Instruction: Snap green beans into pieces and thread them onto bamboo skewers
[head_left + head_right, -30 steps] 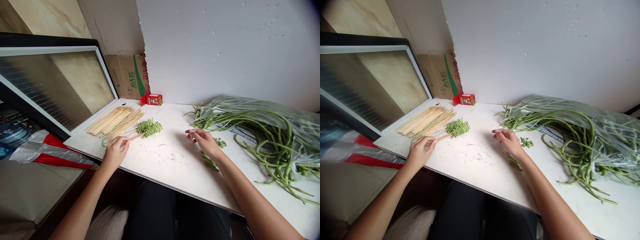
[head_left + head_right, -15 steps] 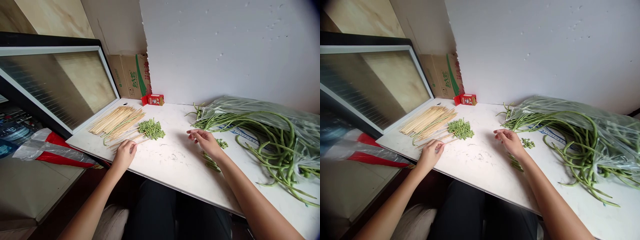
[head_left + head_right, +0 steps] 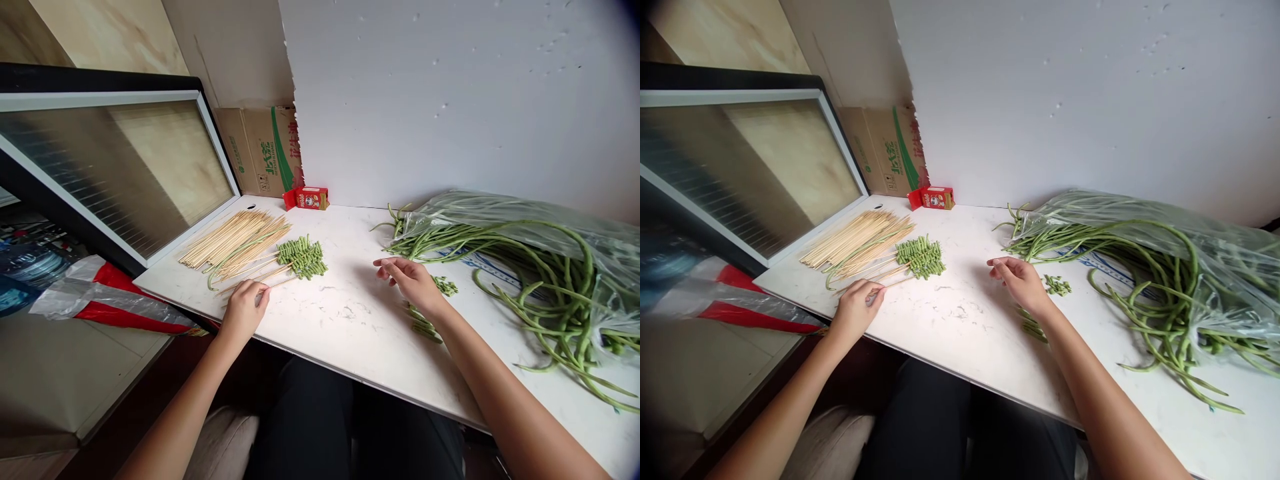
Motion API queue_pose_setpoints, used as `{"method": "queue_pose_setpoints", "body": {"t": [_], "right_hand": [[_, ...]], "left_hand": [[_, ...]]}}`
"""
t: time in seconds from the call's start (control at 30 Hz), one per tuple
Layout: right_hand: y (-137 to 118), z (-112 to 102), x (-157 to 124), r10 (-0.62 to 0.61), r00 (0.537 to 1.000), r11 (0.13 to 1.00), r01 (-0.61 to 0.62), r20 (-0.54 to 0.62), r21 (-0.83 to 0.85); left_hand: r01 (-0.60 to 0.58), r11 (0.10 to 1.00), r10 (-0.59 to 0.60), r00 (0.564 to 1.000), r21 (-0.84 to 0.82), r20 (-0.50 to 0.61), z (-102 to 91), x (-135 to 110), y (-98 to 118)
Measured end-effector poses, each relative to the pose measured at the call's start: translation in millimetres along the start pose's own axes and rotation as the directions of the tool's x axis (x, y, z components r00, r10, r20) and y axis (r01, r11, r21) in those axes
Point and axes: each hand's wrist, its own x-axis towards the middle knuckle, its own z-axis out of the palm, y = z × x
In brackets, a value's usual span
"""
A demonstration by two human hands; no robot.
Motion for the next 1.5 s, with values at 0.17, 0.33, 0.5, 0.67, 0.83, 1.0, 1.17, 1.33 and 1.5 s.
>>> {"method": "queue_pose_setpoints", "body": {"t": [0.17,0.33,0.5,0.67,0.83,1.0,1.17,1.33,1.5], "right_hand": [[-0.2,-0.8,-0.1,0.018,1.0,1.0,-0.018,-0.005,-0.004],[-2.1,0.1,-0.7,0.006,1.0,1.0,-0.006,-0.004,-0.01],[-0.9,0.4,0.1,-0.009,1.0,1.0,0.009,-0.008,-0.019],[-1.1,0.6,0.1,-0.026,1.0,0.999,0.026,-0.002,-0.025],[-2.1,0.9,-0.2,-0.027,1.0,0.999,0.027,0.003,-0.037],[-1.8,0.5,0.0,-0.022,1.0,0.999,0.022,-0.002,-0.043],[-3.5,0.7,-1.0,-0.035,0.999,0.996,0.036,0.005,-0.087],[-1.0,4.1,-3.5,-0.079,0.996,0.97,0.086,0.038,-0.227],[-10.2,36.3,-0.6,-0.375,0.886,0.784,0.46,0.272,-0.417]], "left_hand": [[0.007,0.995,-0.01,1.0,0.099,0.023,0.3,2.7,0.1],[-0.027,0.98,0.021,0.999,0.196,0.033,-3.4,2.6,5.9],[-0.056,0.986,0.051,0.998,0.155,0.036,-5.0,4.9,12.8],[-0.14,0.987,0.136,0.989,0.078,0.061,-3.4,8.2,12.0],[-0.169,0.985,0.165,0.978,0.02,0.129,4.5,11.4,4.4],[-0.169,0.985,0.164,0.966,0.009,0.201,7.4,12.8,2.4],[-0.173,0.985,0.175,0.957,-0.03,0.23,7.1,16.3,2.2],[-0.144,0.985,0.162,0.962,-0.098,0.219,10.9,18.1,0.2],[-0.128,0.986,0.147,0.97,-0.107,0.193,13.5,14.0,2.7]]}}
